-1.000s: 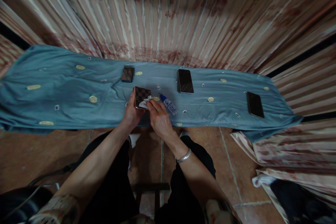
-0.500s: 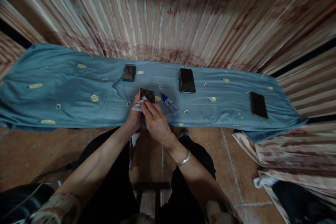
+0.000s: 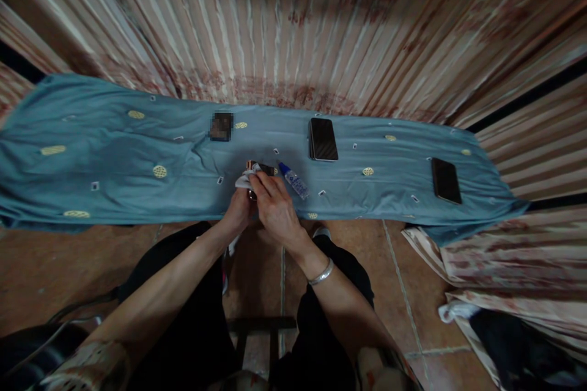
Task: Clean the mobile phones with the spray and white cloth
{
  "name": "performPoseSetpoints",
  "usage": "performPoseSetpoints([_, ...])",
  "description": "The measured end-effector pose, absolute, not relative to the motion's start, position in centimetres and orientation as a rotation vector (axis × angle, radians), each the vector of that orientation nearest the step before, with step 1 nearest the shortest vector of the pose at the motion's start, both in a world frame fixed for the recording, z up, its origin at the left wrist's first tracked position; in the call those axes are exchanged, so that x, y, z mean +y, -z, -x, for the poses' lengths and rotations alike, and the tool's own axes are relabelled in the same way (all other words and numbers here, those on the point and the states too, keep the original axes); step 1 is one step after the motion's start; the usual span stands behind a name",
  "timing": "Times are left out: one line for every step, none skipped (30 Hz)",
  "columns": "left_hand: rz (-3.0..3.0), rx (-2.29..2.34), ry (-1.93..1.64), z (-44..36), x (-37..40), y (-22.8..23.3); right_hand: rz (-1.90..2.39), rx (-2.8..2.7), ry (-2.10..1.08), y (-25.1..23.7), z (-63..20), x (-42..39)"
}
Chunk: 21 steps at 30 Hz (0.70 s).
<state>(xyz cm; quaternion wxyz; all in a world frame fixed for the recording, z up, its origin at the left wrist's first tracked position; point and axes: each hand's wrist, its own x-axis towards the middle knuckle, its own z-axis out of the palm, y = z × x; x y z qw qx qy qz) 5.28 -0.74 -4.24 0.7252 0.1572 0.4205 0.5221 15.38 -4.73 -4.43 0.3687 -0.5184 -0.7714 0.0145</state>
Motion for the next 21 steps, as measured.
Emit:
performPoseSetpoints([-0.323,0.975,-1.141,-5.4,-1.1,4.0,1.344,-1.974,-0.057,4.4,-15.5,-4.6])
performPoseSetpoints([-0.315,0.983,-1.115,-5.5,-1.4,3.8,1.355,-1.967,-0.07,4.4,-15.6,-4.5])
performPoseSetpoints([-0.313,0.985,-1.114,-5.6,-1.7,3.5,1.364,-1.96,-0.077,4.4,-15.7,-4.4])
performPoseSetpoints([-0.313,0.982,-1.113,-5.6,-1.9,3.4,1.371,-1.953,-0.075,4.4,-15.8,-4.3])
performPoseSetpoints([-0.318,0.974,-1.11,-5.6,-2.0,3.2,1.375,-1.948,-0.066,4.4,-15.8,-4.3])
performPoseSetpoints([-0.326,0.967,-1.111,-5.7,-2.1,3.2,1.377,-1.945,-0.054,4.4,-15.8,-4.3])
performPoseSetpoints([-0.335,0.963,-1.111,-5.6,-2.1,3.2,1.379,-1.945,-0.045,4.4,-15.8,-4.3])
performPoseSetpoints([-0.344,0.961,-1.109,-5.6,-2.1,3.3,1.382,-1.947,-0.039,4.4,-15.9,-4.3])
performPoseSetpoints([-0.353,0.962,-1.106,-5.6,-2.1,3.3,1.384,-1.95,-0.038,4.4,-15.9,-4.2])
performPoseSetpoints([-0.361,0.967,-1.103,-5.6,-2.2,3.4,1.388,-1.954,-0.04,4.4,-15.9,-4.2])
performPoseSetpoints([-0.364,0.978,-1.098,-5.6,-2.2,3.5,1.392,-1.956,-0.043,4.4,-16.0,-4.2])
performPoseSetpoints([-0.363,0.989,-1.09,-5.5,-2.3,3.6,1.396,-1.956,-0.046,4.4,-16.0,-4.1])
performPoseSetpoints([-0.363,0.996,-1.081,-5.5,-2.4,3.7,1.398,-1.955,-0.047,4.4,-16.1,-4.0])
performPoseSetpoints([-0.365,0.996,-1.076,-5.5,-2.5,3.8,1.4,-1.953,-0.044,4.4,-16.2,-4.0])
performPoseSetpoints([-0.371,0.989,-1.076,-5.5,-2.6,3.9,1.4,-1.949,-0.038,4.4,-16.3,-3.9])
performPoseSetpoints([-0.38,0.977,-1.08,-5.5,-2.6,3.9,1.395,-1.944,-0.03,4.3,-16.3,-3.8])
performPoseSetpoints([-0.392,0.963,-1.091,-5.5,-2.7,4.0,1.388,-1.941,-0.024,4.3,-16.4,-3.8])
performPoseSetpoints([-0.404,0.953,-1.103,-5.5,-2.7,4.0,1.381,-1.939,-0.025,4.2,-16.4,-3.7])
performPoseSetpoints([-0.415,0.952,-1.113,-5.5,-2.7,4.0,1.378,-1.938,-0.032,4.2,-16.5,-3.7])
performPoseSetpoints([-0.422,0.958,-1.118,-5.5,-2.6,3.9,1.379,-1.937,-0.044,4.2,-16.5,-3.7])
performPoseSetpoints([-0.425,0.969,-1.12,-5.5,-2.6,3.9,1.384,-1.937,-0.059,4.2,-16.5,-3.6])
